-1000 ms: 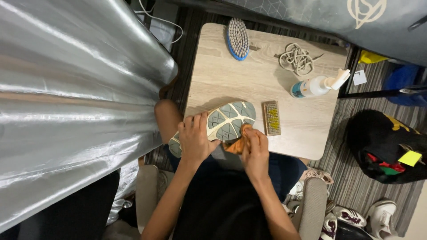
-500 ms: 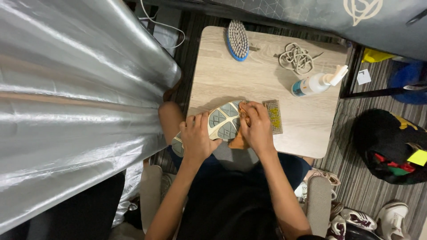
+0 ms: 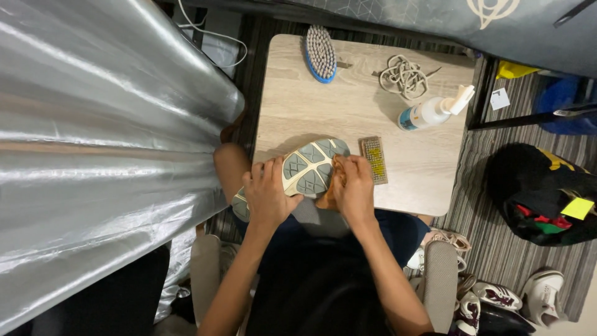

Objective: The person scrubs the sole of a sneaker with a small brush, wipes it with an orange cloth, applies a spray cleaner, and continues scrubbing and wiping the sole repeatedly.

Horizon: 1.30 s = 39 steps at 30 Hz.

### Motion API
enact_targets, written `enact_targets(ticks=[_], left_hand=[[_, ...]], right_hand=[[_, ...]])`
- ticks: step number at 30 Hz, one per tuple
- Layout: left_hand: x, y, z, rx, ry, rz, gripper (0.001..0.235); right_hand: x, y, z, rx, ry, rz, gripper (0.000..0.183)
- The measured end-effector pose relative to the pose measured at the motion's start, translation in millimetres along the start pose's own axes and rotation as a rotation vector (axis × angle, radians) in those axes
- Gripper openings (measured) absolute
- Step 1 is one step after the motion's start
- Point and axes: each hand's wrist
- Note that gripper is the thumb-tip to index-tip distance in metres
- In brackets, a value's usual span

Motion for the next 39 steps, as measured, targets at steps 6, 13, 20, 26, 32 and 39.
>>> enact_targets(ticks=[6,13,20,26,32,39], left_hand=[[-1.4,-1.6,-0.1,-0.025,0.021,0.009,0.102],[-2.5,-4.9,0.3,-0.017,0.033,0.005,0.107],[-0.8,-2.4,-2.5,-0.008,0.02,-0.013,0.105],[0.7,-2.7,-0.2,0.014,0.02,-0.016,0.105],[1.5,-1.5,1.1,0.035,-0.005,-0.032,0.106],[2.3,0.0,1.0,-0.006,0.031,0.008,0.101]], right_hand=[[-13.4,-9.3,-10.0,0.011,-0.062,-0.024,0.03],[-18.0,1.4,-18.0,-0.04,-0.074,-0.002,0.038],[-12.8,5.0,-13.5,-0.118,-0.113,-0.092,0.049],[-14.5,1.1,-4.4,-0.079,-0.133,0.017,0.044],[-13.1,-3.7,4.4,-0.053,-0.169,0.056,0.041],[-0.1,-5.6,-16.3,-0.047,-0.135,-0.003,0.033]])
Point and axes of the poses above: each hand's wrist, its own z-axis away from the middle knuckle, its own y-axis out of the back of the hand, x = y × z, and after that the axes turned 9 degrees about x, right-handed
